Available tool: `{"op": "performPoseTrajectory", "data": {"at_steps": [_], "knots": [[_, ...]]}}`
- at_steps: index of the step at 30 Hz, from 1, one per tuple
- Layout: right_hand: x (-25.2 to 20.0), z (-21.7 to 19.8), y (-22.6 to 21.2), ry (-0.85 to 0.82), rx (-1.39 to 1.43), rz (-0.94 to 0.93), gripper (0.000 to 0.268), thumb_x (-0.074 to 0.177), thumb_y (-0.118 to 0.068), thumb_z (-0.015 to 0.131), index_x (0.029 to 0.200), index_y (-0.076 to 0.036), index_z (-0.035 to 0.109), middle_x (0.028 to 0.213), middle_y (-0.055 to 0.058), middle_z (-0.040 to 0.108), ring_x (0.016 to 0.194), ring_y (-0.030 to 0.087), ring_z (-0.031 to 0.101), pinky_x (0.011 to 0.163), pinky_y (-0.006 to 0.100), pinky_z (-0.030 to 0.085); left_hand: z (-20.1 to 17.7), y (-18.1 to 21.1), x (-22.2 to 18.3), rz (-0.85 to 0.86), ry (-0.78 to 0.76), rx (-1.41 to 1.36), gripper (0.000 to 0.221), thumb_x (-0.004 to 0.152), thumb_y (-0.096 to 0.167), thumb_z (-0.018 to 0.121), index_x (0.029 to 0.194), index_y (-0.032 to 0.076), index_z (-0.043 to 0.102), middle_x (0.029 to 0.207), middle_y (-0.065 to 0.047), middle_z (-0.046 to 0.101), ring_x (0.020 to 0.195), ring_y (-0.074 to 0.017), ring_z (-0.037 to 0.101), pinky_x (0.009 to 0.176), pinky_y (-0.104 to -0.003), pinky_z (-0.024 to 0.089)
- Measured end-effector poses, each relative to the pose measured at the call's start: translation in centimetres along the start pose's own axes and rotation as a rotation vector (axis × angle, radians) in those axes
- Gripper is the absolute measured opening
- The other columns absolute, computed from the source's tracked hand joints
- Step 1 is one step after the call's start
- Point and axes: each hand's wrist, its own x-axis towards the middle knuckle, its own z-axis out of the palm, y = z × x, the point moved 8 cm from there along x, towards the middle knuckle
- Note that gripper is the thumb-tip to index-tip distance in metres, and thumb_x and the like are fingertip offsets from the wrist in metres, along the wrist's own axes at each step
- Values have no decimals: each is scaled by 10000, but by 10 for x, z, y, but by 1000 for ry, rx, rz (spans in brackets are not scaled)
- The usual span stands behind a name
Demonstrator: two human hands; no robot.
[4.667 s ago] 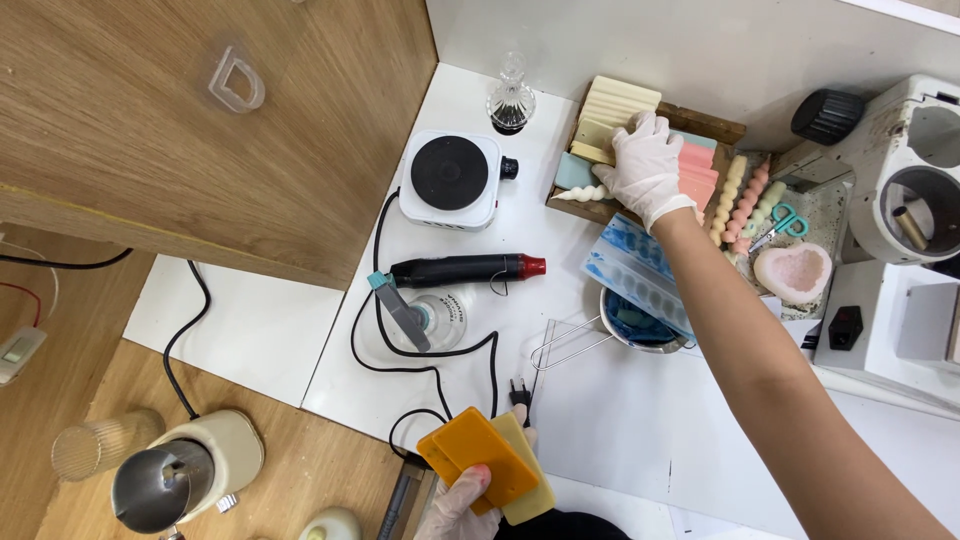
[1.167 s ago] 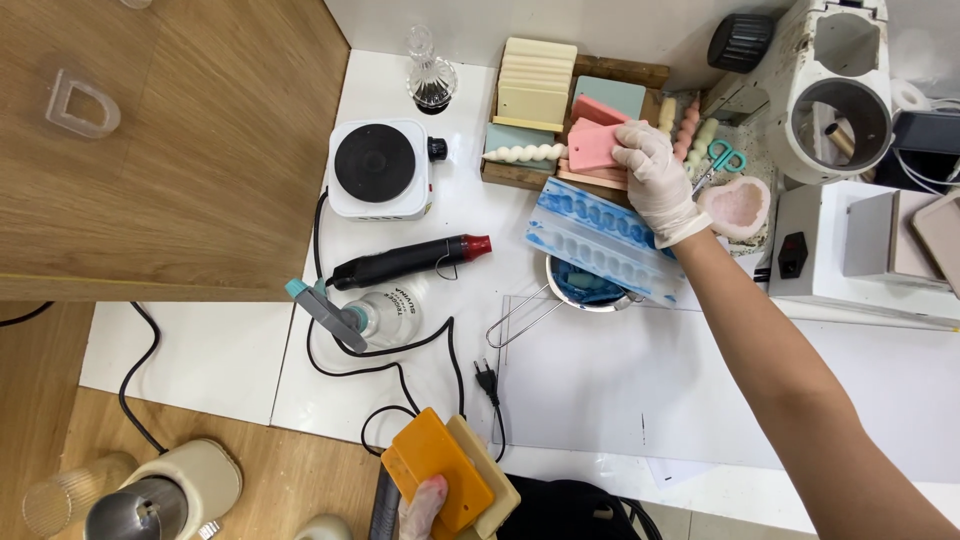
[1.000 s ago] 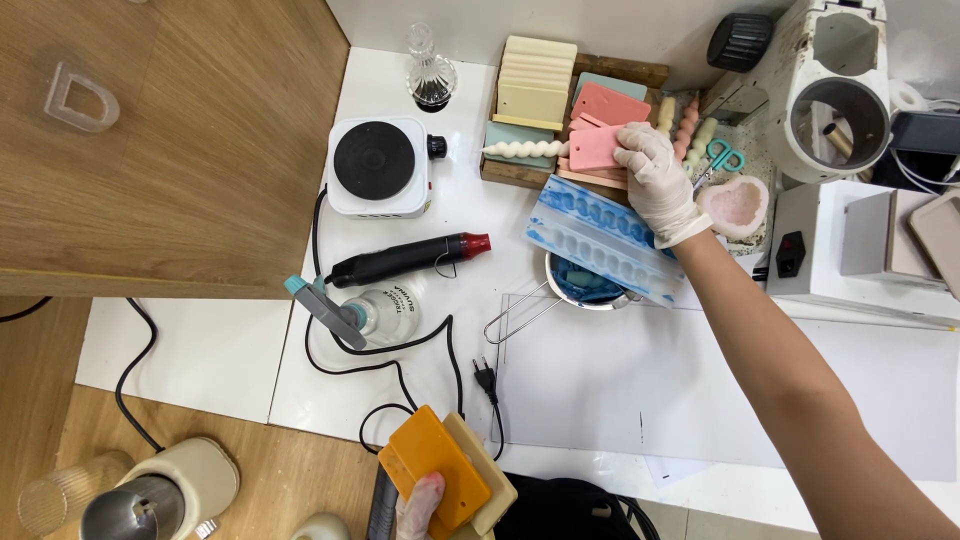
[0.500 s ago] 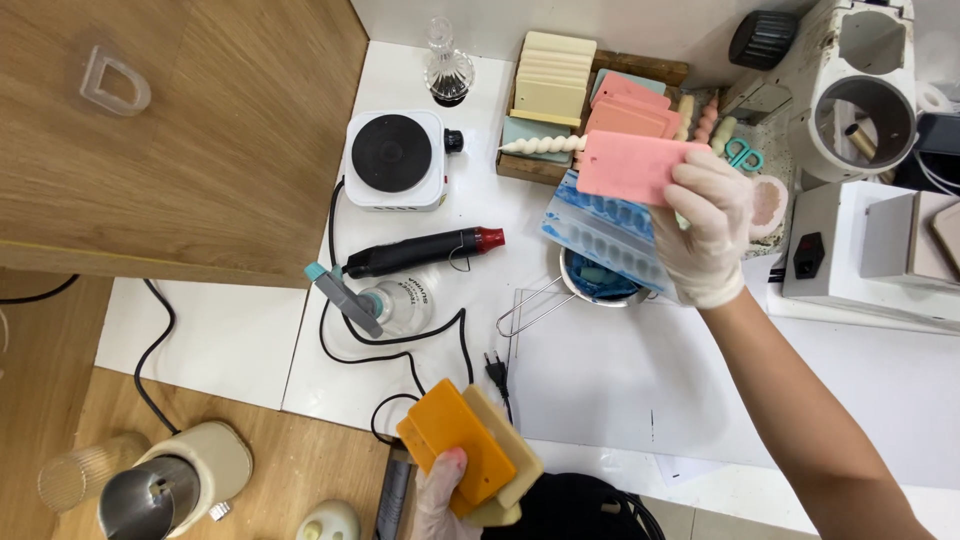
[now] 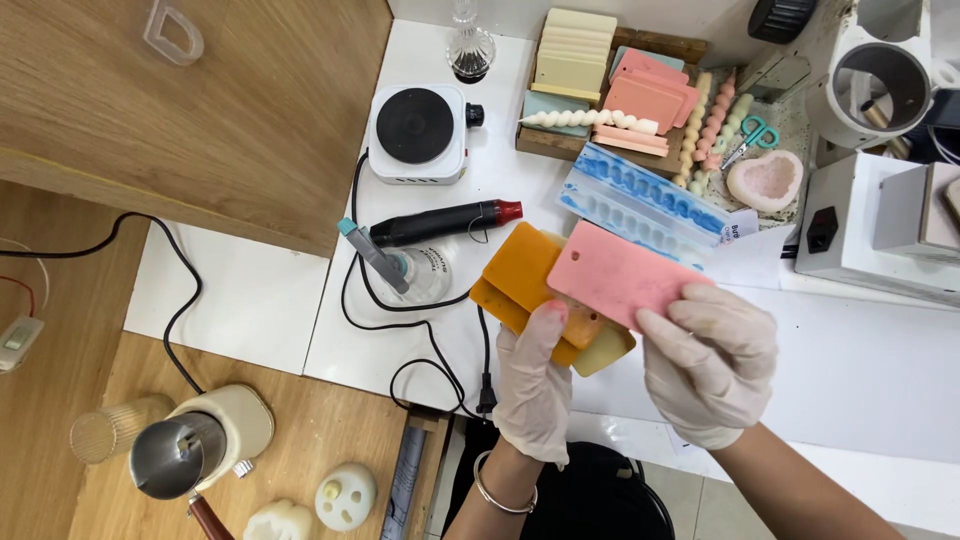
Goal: Putting on gloves and inspecting various colored rectangular wax samples at a workbench.
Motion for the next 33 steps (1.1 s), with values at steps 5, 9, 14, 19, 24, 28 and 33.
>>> {"op": "performPoseTrajectory", "data": {"at_steps": [5, 9, 14, 19, 24, 28, 33], "knots": [[-1, 19, -21, -226, 130, 5, 436, 699, 165, 711, 1100, -6, 717, 991, 105, 631, 813, 258, 641, 696, 372, 535, -43, -27, 7, 9, 35, 11, 537, 874, 154, 751, 1363, 60, 552, 1210, -36, 655, 1083, -148, 651, 945, -315, 563], [-1, 26, 9, -379, 31, -62, 499, 661, 71, 658, 1137, -71, 703, 1107, 132, 688, 1013, 335, 683, 862, 442, 563, -59, -13, 7, -1, 200, 84, 560, 829, 172, 775, 1323, 21, 557, 1121, -87, 666, 965, -213, 689, 780, -417, 622], [23, 55, 226, -117, -231, 281, 172, 988, 35, 649, 1124, -53, 707, 1127, 112, 710, 1062, 294, 662, 951, 387, 517, -98, 1, -3, 6, 339, 174, 596, 760, 205, 769, 1297, 47, 564, 1073, -103, 686, 888, -264, 730, 632, -503, 662], [2, 122, 411, -210, -301, 314, 297, 965, -100, 705, 1220, 53, 697, 1156, 235, 684, 1096, 393, 629, 948, 433, 490, -182, -16, -19, -17, 430, 209, 595, 774, 175, 771, 1312, 15, 576, 1089, -140, 695, 901, -288, 729, 686, -501, 663], [-27, 154, 442, -595, -228, 1069, 386, 847, -261, 764, 1167, -52, 709, 1002, 164, 725, 957, 319, 713, 894, 423, 521, -225, -38, -38, -95, 491, 83, 593, 745, 102, 731, 1317, 42, 584, 1123, -147, 722, 983, -298, 733, 808, -495, 652], [-31, 150, 434, -527, -362, 720, 283, 807, -263, 872, 994, -59, 811, 1029, 169, 702, 981, 362, 649, 927, 621, 356, -243, -58, -32, -102, 439, 63, 596, 744, 72, 728, 1321, 21, 588, 1140, -161, 728, 995, -307, 739, 835, -496, 650], [-24, 125, 345, -355, -200, 447, 163, 1017, -127, 758, 1164, -82, 702, 1130, 115, 704, 1083, 303, 688, 960, 369, 535, -211, -58, -28, -145, 457, 52, 577, 770, 78, 738, 1326, 52, 587, 1112, -128, 720, 948, -276, 732, 791, -499, 640]]}}
